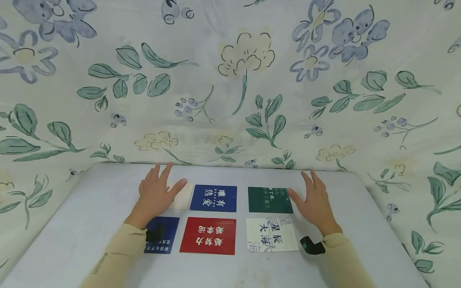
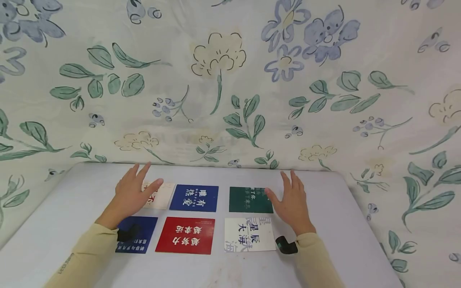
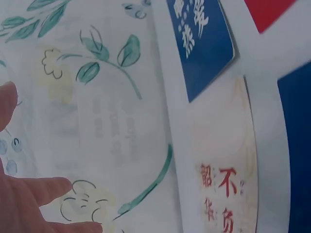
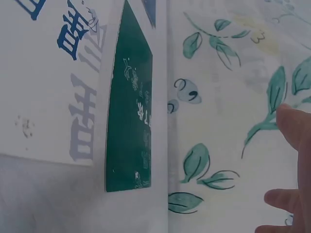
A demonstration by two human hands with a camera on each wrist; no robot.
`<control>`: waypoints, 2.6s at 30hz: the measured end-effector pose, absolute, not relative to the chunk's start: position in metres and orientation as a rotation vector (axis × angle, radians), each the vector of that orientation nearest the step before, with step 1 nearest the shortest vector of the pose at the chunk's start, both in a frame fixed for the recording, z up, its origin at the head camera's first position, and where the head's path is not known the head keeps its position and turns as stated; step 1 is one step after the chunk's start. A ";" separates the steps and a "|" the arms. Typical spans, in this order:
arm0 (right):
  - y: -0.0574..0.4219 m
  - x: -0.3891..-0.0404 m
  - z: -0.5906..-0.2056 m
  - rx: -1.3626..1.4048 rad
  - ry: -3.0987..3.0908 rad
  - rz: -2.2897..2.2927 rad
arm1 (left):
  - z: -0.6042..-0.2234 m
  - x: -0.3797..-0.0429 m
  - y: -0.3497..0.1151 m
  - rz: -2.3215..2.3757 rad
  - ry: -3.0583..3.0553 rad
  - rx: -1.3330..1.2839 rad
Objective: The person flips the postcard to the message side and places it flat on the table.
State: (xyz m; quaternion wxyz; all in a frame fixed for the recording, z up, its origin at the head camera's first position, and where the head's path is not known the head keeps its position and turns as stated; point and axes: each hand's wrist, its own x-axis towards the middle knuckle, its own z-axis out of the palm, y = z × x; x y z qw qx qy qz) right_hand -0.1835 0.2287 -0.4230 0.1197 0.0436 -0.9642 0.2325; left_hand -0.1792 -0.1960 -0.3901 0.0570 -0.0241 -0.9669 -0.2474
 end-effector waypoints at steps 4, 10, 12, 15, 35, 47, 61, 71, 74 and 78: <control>0.223 -0.182 -0.427 0.122 -2.824 0.711 | -0.397 -0.178 -0.190 -0.784 -2.946 -0.047; 0.219 -0.181 -0.430 0.126 -2.822 0.739 | -0.406 -0.180 -0.179 -0.816 -2.938 -0.065; 0.218 -0.182 -0.432 0.129 -2.821 0.753 | -0.408 -0.181 -0.174 -0.829 -2.932 -0.074; 0.216 -0.183 -0.434 0.125 -2.820 0.771 | -0.409 -0.181 -0.164 -0.866 -2.921 -0.092; 0.211 -0.183 -0.452 0.080 -2.750 1.002 | -0.410 -0.182 -0.105 -1.074 -2.892 -0.173; 0.213 -0.188 -0.464 0.019 -2.677 1.258 | -0.416 -0.185 -0.068 -1.241 -2.876 -0.169; 0.210 -0.190 -0.477 -0.150 -2.728 1.350 | -0.427 -0.188 -0.030 -1.388 -2.814 -0.173; 0.210 -0.189 -0.480 -0.162 -2.788 1.353 | -0.442 -0.182 -0.014 -1.494 -2.829 -0.139; 0.211 -0.189 -0.480 -0.136 -2.791 1.323 | -0.447 -0.183 -0.008 -1.489 -2.832 -0.142; 0.210 -0.189 -0.481 -0.117 -2.799 1.257 | -0.451 -0.180 -0.002 -1.467 -2.848 -0.145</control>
